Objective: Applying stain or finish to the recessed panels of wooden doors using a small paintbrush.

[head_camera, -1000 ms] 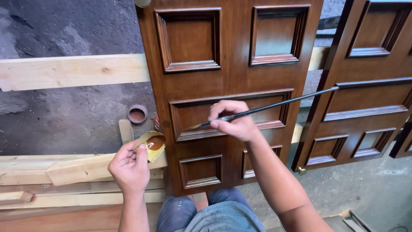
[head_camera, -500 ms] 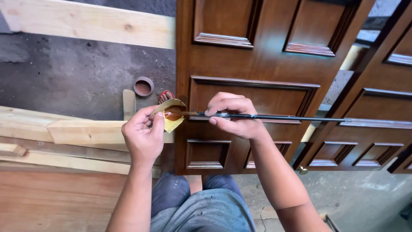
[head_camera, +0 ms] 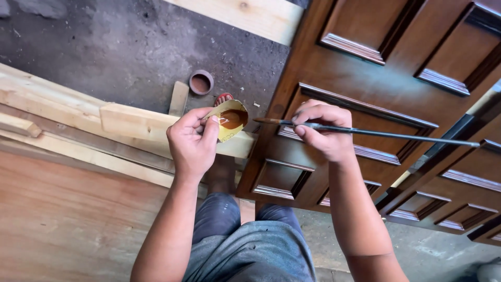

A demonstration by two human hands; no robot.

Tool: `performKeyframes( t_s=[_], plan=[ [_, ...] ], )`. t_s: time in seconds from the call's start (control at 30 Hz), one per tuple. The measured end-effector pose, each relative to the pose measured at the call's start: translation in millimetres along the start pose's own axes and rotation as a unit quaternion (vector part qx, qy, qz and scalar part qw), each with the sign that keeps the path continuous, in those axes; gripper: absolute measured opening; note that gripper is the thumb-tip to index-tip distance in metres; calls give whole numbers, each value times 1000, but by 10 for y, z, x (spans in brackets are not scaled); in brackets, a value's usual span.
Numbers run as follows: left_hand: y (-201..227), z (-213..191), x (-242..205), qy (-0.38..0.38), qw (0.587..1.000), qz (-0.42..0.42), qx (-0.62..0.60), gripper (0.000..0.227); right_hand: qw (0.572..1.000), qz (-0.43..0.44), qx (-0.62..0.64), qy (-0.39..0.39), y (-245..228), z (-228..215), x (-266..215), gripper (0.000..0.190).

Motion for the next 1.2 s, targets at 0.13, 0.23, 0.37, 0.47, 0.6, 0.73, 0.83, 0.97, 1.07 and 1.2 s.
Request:
performKeyframes(
  t_s=[0.13,0.23,0.37,0.47,0.6,0.73,0.83,0.97,1.07,1.2],
  plan=[
    [-48,-81,22,-6,1000,6,1,15,997,34,43,58,177,234,55,15],
    [-161,-161,-22,-7,1000,-10,-10,16,989,55,100,98,343,379,85,16],
    [-220,-192,-30,-10,1000,-17,1,16,983,45,114,135,383,206,-7,15],
    [-276,-170,-47,-17,1000,-19,4,16,980,52,116,155,367,215,-83,14],
    [-399,-193,-58,-28,999,-17,10,15,973,54,145,173,399,209,-159,13],
    [-507,-233,-71,-25,999,-12,24,16,968,66,109,215,542,-291,-512,12],
    [-559,-232,-93,-32,999,-15,37,16,967,73,52,238,411,-746,-811,14],
    [-697,-236,-152,-47,997,-23,57,17,963,82,-21,256,225,-1428,-1076,20],
    [-711,-135,-215,-47,996,-24,72,18,951,32,-171,256,101,-1951,-1130,22],
    [-694,-126,-277,27,979,-51,195,19,939,3,-220,265,3,-2196,-939,21]
  ],
)
Point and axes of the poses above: each hand's wrist, its own x-axis towards the middle knuckle, its own z-axis out of the palm, y = z × x, the point moved 10 cm from there along x, towards the middle knuckle, and after that the axes turned 1 degree about -y, right-handed, at the moved point
